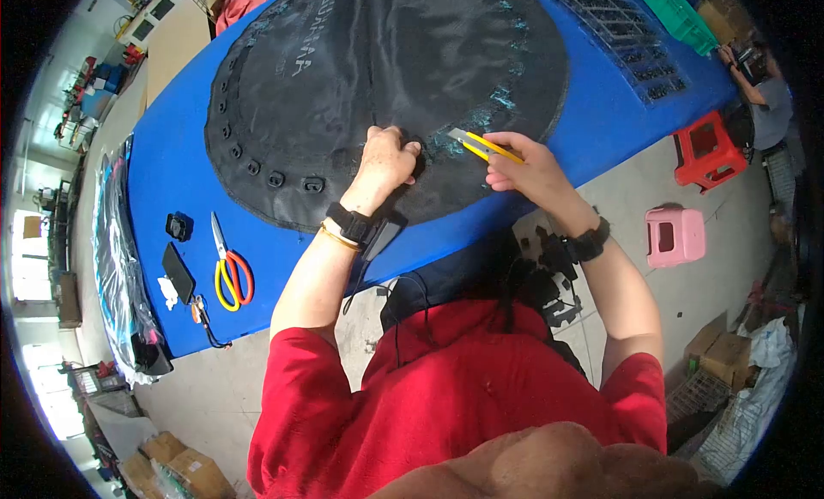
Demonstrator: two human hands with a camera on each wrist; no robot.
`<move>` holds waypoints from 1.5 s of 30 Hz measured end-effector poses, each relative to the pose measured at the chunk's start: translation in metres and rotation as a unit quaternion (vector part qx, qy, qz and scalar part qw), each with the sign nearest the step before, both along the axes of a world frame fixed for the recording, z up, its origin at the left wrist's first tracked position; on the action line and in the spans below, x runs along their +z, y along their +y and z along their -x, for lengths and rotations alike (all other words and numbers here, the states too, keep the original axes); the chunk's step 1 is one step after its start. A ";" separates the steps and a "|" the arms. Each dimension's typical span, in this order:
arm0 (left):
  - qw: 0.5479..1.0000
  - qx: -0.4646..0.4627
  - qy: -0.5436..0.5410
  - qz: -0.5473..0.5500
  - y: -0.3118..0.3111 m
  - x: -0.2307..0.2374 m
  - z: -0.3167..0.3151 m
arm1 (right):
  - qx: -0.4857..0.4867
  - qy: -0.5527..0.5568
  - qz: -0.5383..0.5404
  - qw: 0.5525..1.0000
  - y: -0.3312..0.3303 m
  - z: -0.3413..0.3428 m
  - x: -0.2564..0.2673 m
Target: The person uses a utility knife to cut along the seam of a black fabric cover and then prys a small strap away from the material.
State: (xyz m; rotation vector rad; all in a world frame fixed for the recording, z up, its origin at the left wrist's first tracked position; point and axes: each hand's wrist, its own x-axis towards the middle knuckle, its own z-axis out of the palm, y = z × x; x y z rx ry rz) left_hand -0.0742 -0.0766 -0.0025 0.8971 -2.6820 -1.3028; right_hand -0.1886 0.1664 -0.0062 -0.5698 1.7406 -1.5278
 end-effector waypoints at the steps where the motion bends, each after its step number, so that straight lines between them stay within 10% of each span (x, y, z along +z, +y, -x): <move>1: 1.000 0.004 -0.001 -0.003 -0.005 -0.001 0.004 | 0.000 0.009 -0.003 1.000 -0.006 0.004 -0.001; 13: 0.983 0.031 0.081 0.163 -0.047 -0.026 0.033 | 0.051 0.040 -0.003 0.998 -0.058 0.053 -0.001; 22: 0.992 0.088 0.086 0.005 -0.049 -0.007 0.027 | 0.123 0.225 -0.190 0.948 -0.104 0.077 0.062; 45: 0.984 0.133 0.094 -0.076 -0.051 -0.012 0.033 | 0.120 0.207 0.007 0.971 -0.150 0.128 0.054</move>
